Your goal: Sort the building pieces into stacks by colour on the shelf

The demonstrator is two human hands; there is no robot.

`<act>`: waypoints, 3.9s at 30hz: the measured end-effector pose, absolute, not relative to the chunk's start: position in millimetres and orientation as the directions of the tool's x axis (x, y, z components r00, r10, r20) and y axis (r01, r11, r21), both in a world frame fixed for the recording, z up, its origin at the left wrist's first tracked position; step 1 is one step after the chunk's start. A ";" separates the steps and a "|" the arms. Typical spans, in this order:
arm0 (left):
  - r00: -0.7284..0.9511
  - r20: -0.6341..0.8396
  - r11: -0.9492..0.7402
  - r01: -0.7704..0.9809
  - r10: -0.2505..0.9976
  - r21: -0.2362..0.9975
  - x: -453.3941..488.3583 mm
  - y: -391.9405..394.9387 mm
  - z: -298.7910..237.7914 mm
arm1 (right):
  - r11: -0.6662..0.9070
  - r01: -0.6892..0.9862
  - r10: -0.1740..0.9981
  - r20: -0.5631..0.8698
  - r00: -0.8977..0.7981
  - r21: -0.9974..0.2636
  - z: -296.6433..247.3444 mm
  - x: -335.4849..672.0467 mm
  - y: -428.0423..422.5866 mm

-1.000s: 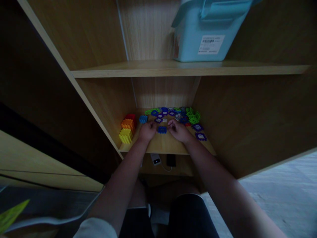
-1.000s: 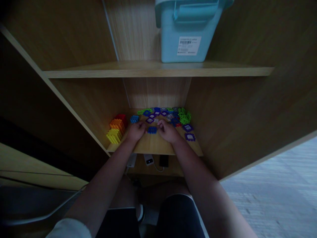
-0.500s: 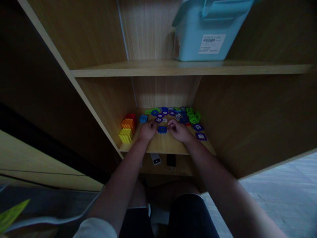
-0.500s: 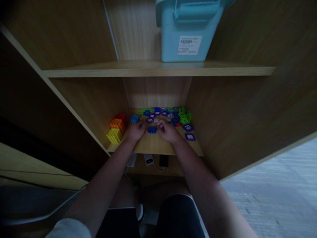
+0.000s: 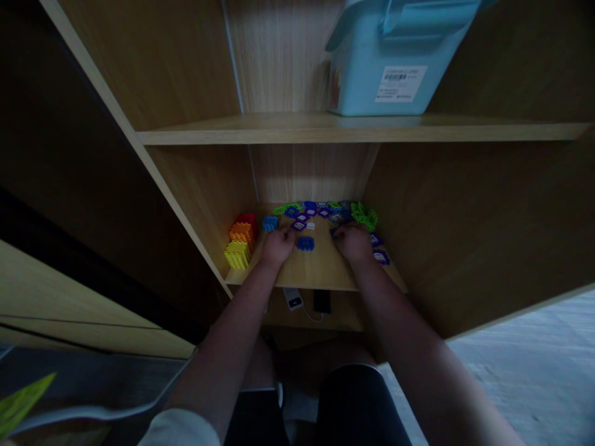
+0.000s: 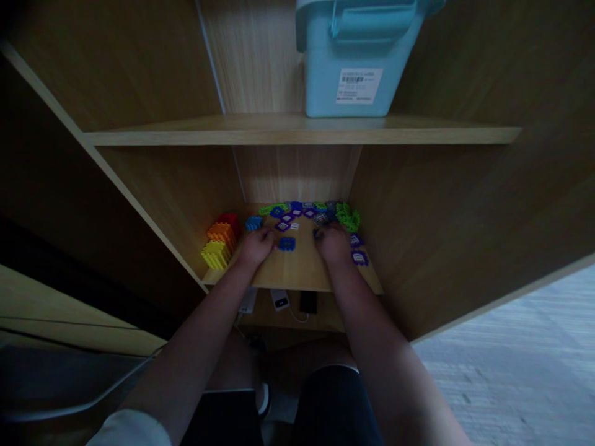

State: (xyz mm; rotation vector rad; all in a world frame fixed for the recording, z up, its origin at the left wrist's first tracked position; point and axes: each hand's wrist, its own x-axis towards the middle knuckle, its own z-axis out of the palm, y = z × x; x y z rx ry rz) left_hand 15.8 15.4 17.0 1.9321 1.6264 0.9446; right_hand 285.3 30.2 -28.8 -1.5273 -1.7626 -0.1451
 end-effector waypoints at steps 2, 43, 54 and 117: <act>0.073 0.216 -0.208 0.671 0.974 0.711 15.7 14.9 17.2 | 0.368 0.861 0.777 0.625 -0.077 -0.351 -29.1 280.9 31.4; 0.113 0.364 -0.356 0.593 0.925 0.722 14.6 22.7 3.5 | 0.452 0.694 0.764 0.645 0.024 -0.561 -15.5 273.2 26.9; 0.373 0.643 -0.742 0.383 0.669 0.550 18.8 20.4 3.3 | 0.694 0.519 0.668 0.716 -0.203 -0.500 -2.1 246.7 11.3; 0.114 0.384 -0.386 0.505 0.916 0.772 16.1 26.3 4.1 | 0.609 0.489 0.788 0.545 -0.286 -0.625 -22.5 247.5 21.5</act>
